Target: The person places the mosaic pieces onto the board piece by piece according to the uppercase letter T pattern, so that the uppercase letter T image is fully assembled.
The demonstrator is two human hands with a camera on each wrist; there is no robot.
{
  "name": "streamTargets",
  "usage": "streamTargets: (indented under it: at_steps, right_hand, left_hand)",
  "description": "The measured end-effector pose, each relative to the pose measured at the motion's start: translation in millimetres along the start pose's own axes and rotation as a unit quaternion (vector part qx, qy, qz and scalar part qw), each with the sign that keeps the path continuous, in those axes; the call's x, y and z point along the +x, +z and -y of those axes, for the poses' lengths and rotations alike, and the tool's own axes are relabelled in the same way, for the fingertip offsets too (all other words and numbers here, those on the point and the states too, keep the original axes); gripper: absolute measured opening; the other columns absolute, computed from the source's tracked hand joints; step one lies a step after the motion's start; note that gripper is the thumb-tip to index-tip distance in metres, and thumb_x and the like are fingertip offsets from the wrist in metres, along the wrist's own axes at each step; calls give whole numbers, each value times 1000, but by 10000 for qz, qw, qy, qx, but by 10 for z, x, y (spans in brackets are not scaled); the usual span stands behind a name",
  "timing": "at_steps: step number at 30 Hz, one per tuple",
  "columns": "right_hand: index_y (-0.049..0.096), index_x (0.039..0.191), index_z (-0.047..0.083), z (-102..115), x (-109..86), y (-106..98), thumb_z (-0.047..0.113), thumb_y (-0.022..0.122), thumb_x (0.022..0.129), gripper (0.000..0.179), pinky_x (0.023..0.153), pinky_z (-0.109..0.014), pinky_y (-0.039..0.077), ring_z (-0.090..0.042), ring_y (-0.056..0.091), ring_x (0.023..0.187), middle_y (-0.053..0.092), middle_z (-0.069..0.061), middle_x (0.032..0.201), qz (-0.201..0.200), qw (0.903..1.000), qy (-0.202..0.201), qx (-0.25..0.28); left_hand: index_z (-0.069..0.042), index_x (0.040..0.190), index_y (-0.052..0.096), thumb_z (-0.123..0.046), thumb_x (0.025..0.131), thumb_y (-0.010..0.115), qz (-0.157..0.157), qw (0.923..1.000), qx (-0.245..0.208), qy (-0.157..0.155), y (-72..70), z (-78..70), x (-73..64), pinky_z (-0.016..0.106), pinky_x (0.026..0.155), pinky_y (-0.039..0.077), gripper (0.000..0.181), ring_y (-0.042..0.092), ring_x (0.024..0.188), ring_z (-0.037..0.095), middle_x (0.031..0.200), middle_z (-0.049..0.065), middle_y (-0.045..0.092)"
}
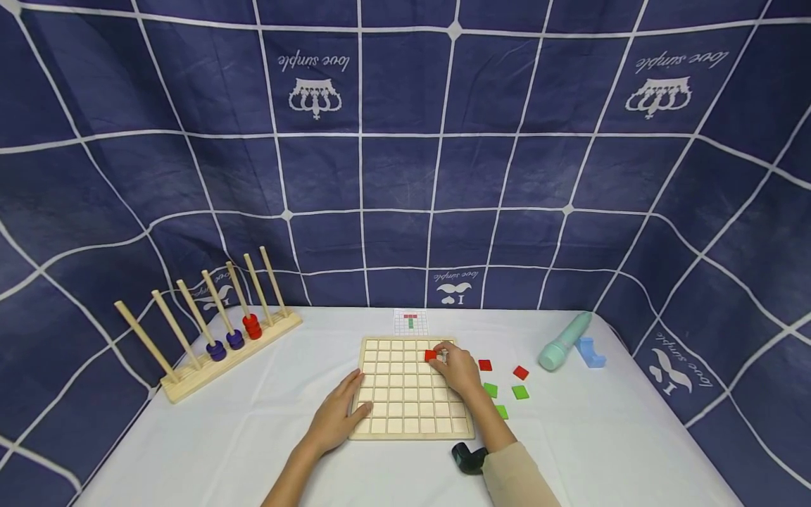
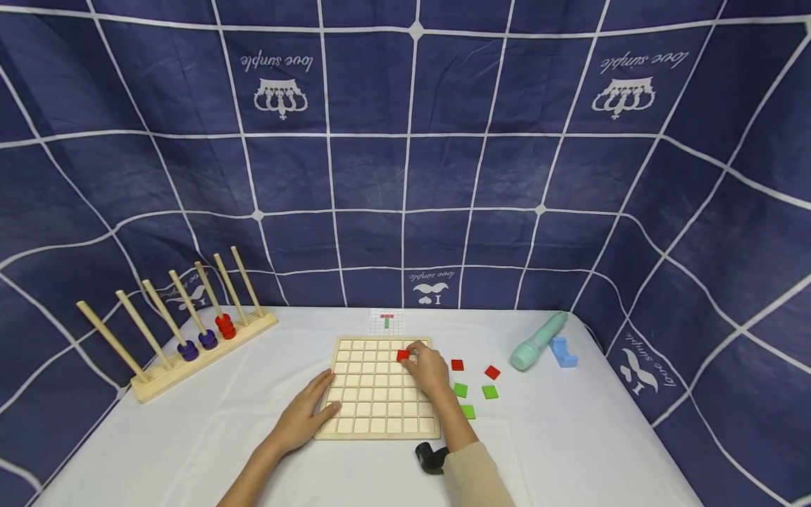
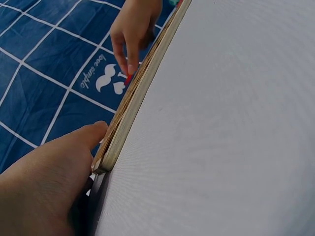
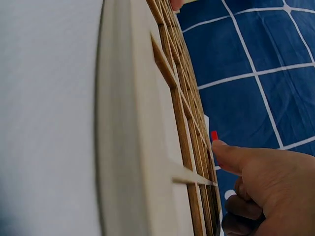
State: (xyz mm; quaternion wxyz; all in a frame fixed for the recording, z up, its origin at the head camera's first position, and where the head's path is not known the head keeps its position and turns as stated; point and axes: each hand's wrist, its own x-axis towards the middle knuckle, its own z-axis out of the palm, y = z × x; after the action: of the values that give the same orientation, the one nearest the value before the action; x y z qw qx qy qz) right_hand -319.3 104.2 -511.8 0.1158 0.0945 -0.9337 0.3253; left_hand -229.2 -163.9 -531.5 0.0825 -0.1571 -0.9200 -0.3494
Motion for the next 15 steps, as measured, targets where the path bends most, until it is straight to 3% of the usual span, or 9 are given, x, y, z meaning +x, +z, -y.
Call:
streamTargets:
  at_steps: [15]
  right_hand:
    - [67,102,13,64,93,94,28,73,79,28,45,-27,38,-12,46,52,54,5,60,155,9994,-152,-262]
  left_hand:
    - [-4,139,38,-38,91,57,-28,9998,148,90,-3,-9,-6,60,98,30,62,33,128,40,147,13,30]
